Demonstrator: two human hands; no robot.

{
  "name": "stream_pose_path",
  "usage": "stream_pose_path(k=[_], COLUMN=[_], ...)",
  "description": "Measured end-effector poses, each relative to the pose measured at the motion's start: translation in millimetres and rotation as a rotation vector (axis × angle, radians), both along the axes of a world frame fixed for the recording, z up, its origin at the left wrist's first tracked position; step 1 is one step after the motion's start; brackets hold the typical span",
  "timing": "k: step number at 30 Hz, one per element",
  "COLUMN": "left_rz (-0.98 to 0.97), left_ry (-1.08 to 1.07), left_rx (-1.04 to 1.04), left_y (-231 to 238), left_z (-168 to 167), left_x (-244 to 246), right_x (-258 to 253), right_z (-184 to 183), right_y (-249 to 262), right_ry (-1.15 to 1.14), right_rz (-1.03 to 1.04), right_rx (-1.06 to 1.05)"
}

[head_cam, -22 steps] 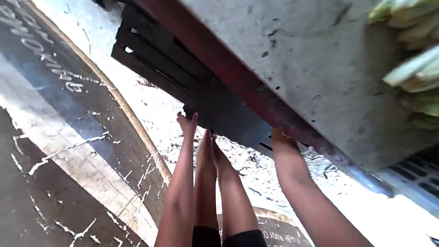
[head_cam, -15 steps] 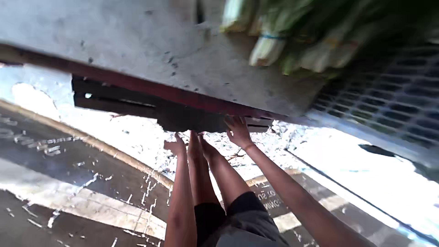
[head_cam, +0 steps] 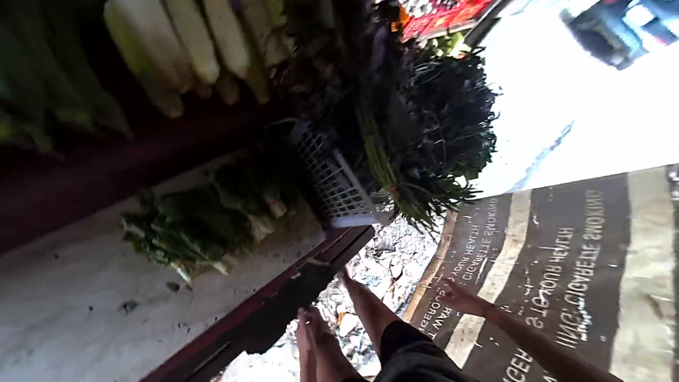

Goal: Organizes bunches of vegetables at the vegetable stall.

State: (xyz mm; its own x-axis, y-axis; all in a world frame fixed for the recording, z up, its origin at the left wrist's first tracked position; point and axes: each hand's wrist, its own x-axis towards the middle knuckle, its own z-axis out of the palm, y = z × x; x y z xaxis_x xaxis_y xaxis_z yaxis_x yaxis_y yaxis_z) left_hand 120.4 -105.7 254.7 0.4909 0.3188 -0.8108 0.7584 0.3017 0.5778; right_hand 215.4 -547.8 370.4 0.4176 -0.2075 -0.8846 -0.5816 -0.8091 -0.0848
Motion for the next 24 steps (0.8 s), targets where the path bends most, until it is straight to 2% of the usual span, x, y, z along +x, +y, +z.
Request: stream_pose_path(k=[2,6,8,10,12,13,14,16,19,20,22,24], left_rz=[-0.101,-0.093,-0.192,-0.279,-0.305,-0.306,-0.295,-0.193,0.136,0.181,0.174,0.125], left_ry=[-0.274,-0.952,-1.034,-0.895,-0.62,-0.488,-0.383,-0.274,-0.172,-0.161,-0.174,-0.178], left_rx=[-0.102,-0.071,0.122,0.336,0.496,0.516,0.488,0.344,-0.023,-0.134,-0.252,-0.221], left_y=[-14.3,-51.6,-75.9,-104.6,-128.9,-136.0,-139.9,-143.2,-150.2,-150.3,-147.4,-148.9], left_z=[58.2,197.2,255.8,289.4,300.2,301.1,300.0,294.8,296.8,300.8,308.1,310.2], left_x=[41.9,140.0,186.2,227.7,260.2,272.9,283.8,297.2,305.4,309.1,311.9,307.4], right_x=[23.1,110.9,152.7,188.1,213.7,223.3,233.1,248.4,252.8,251.8,245.1,231.1], right_z=[15.2,61.3,97.1,152.1,205.7,219.0,223.7,216.0,189.2,182.9,178.3,182.1], right_y=[-12.2,-26.9,-26.3,-14.6,3.2,12.1,20.0,37.5,69.1,76.6,88.5,99.6], right_ry=[0.018,0.065,0.025,-0.194,-0.569,-0.75,-0.837,-0.721,-0.432,-0.39,-0.38,-0.443], right_rz=[-0.058,0.257,0.35,0.384,0.396,0.379,0.355,0.329,0.263,0.21,0.02,-0.114], right_rx=[0.032,0.043,0.022,-0.005,0.034,0.106,0.213,0.406,0.515,0.565,0.705,0.764])
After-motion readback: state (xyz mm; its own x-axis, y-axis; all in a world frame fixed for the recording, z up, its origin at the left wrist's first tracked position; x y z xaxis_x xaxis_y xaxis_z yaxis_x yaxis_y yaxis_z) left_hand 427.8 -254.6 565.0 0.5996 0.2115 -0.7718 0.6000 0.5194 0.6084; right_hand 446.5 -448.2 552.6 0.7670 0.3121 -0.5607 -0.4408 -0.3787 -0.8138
